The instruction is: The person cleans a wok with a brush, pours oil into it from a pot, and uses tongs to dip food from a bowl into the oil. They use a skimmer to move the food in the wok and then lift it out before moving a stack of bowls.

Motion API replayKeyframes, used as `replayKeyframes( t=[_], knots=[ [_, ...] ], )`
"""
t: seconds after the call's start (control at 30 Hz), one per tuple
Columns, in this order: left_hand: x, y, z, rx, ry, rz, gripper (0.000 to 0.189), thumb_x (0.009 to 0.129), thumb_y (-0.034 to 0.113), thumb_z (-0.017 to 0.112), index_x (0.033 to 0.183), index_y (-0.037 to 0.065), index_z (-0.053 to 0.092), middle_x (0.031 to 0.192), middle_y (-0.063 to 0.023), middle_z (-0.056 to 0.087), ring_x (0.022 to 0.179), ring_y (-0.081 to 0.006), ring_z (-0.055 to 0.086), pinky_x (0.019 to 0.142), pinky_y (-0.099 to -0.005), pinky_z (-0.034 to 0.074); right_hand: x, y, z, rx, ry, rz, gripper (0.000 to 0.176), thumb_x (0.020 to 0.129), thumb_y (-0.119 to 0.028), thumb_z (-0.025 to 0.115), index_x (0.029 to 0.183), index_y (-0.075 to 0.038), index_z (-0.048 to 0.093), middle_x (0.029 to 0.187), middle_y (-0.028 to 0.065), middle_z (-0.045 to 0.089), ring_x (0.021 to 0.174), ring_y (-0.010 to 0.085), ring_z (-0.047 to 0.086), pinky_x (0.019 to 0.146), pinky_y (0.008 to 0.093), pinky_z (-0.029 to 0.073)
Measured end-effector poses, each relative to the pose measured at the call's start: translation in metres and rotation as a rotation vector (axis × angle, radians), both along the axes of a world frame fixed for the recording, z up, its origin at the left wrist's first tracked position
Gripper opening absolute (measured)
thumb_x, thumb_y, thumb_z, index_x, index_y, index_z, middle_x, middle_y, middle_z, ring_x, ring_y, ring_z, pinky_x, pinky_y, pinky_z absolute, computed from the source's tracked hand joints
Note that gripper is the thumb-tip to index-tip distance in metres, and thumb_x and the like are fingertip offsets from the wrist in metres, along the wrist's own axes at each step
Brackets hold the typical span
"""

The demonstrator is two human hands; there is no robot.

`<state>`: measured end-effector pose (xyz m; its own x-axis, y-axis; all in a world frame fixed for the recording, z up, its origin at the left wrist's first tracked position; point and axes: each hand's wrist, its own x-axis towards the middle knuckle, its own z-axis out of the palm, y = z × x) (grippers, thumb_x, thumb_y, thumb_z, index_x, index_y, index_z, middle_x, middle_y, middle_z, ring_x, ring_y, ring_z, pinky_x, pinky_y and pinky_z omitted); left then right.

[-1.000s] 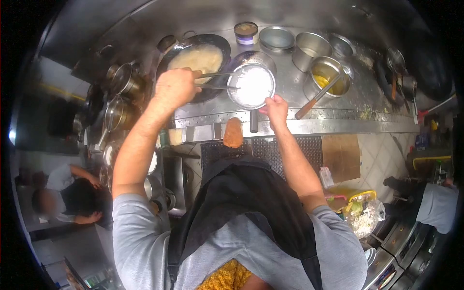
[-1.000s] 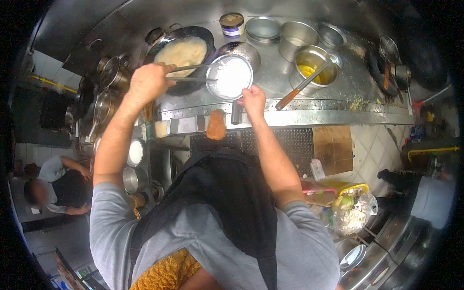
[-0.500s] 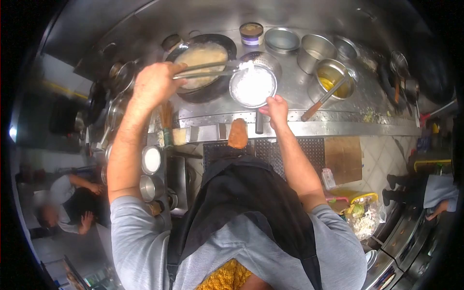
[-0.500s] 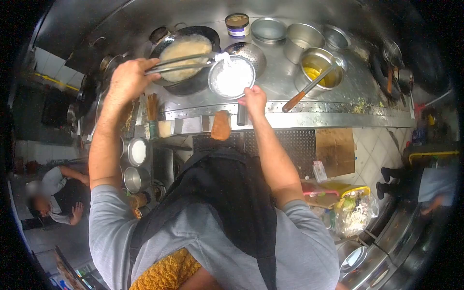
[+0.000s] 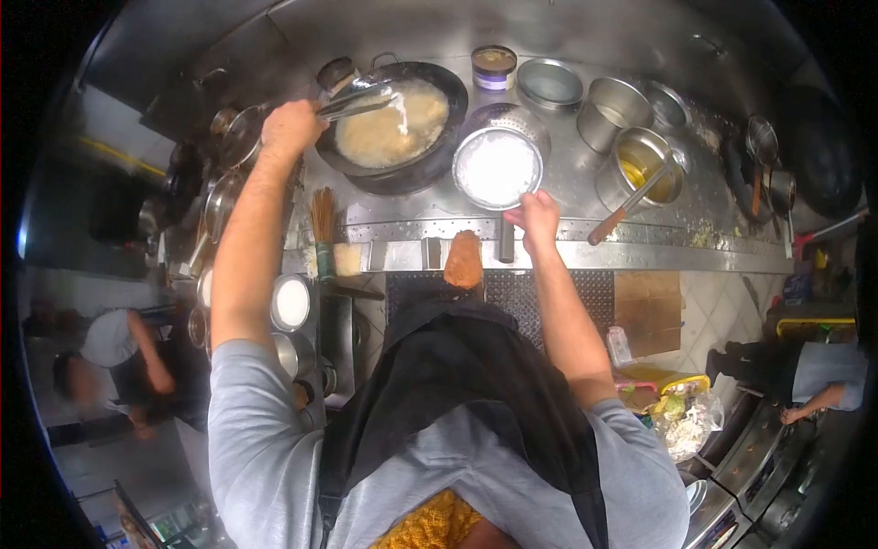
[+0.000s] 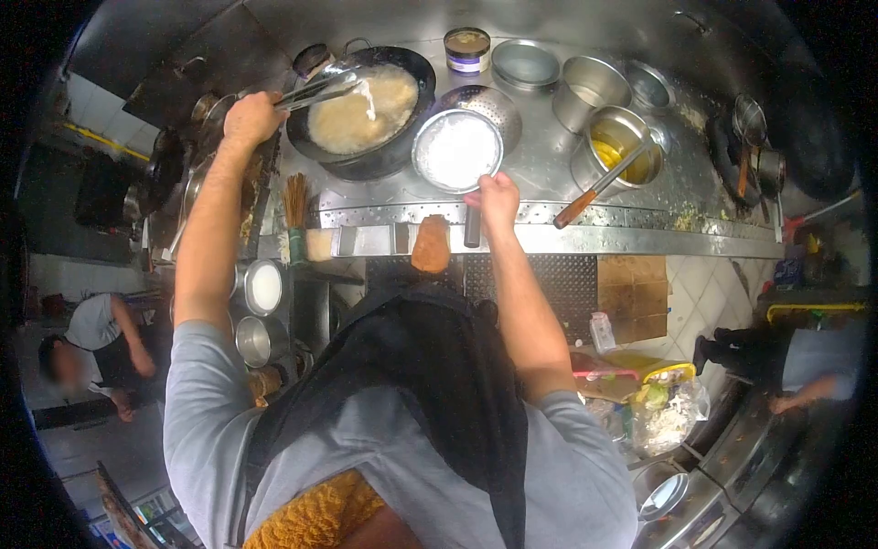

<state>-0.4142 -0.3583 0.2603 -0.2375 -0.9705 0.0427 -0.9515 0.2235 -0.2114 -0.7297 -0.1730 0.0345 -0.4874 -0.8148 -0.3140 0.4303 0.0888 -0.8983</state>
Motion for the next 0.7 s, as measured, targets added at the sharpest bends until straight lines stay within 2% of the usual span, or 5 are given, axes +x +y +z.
replayKeyframes(
  t=[0.13, 0.27, 0.47, 0.63, 0.7],
  knots=[
    [0.007, 0.0, -0.013, -0.092, 0.115, -0.001, 0.045, 0.083, 0.038, 0.067, 0.124, 0.019, 0.064, 0.11, -0.0164, 0.067, 0.102, -0.0338, 0.065, 0.088, -0.0437, 0.051, -0.003, 0.007, 0.01, -0.014, -0.006, -0.011, 0.016, 0.088, -0.007, 0.051, 0.096, 0.003, 0.061, 0.086, 0.0091, 0.064, 0.064, 0.0165, 0.063, 0.06, 0.03, 0.058],
    [-0.012, 0.039, 0.018, -0.099, 0.14, -0.052, 0.043, 0.083, 0.035, 0.068, 0.123, 0.019, 0.065, 0.112, -0.0148, 0.067, 0.103, -0.0324, 0.064, 0.088, -0.0438, 0.051, -0.007, 0.01, 0.013, -0.022, -0.008, -0.027, 0.015, 0.088, -0.007, 0.051, 0.095, 0.002, 0.062, 0.084, 0.008, 0.064, 0.064, 0.015, 0.063, 0.059, 0.0288, 0.057],
    [-0.065, 0.095, 0.028, 0.044, 0.002, -0.381, 0.042, 0.079, 0.032, 0.073, 0.118, 0.018, 0.066, 0.104, -0.0092, 0.069, 0.096, -0.0282, 0.066, 0.084, -0.0399, 0.053, -0.017, 0.009, 0.011, -0.04, 0.069, 0.026, 0.014, 0.088, -0.007, 0.053, 0.093, 0.003, 0.06, 0.082, 0.0094, 0.064, 0.062, 0.017, 0.064, 0.06, 0.0302, 0.059],
    [-0.104, 0.125, 0.016, 0.159, -0.131, -0.468, 0.043, 0.078, 0.03, 0.074, 0.118, 0.018, 0.066, 0.099, -0.0094, 0.068, 0.094, -0.0286, 0.066, 0.082, -0.0403, 0.054, -0.02, 0.01, 0.003, -0.077, 0.163, 0.006, 0.012, 0.084, -0.005, 0.056, 0.072, -0.001, 0.055, 0.069, 0.0042, 0.06, 0.058, 0.0118, 0.058, 0.054, 0.029, 0.055],
    [-0.109, 0.13, 0.014, 0.157, -0.129, -0.484, 0.043, 0.078, 0.03, 0.074, 0.118, 0.018, 0.066, 0.098, -0.0092, 0.067, 0.094, -0.0286, 0.066, 0.082, -0.0404, 0.054, -0.023, 0.012, 0.002, -0.087, 0.214, 0.009, 0.014, 0.083, -0.005, 0.056, 0.07, -0.001, 0.053, 0.067, 0.0039, 0.059, 0.058, 0.0116, 0.058, 0.053, 0.0294, 0.055]
  ],
)
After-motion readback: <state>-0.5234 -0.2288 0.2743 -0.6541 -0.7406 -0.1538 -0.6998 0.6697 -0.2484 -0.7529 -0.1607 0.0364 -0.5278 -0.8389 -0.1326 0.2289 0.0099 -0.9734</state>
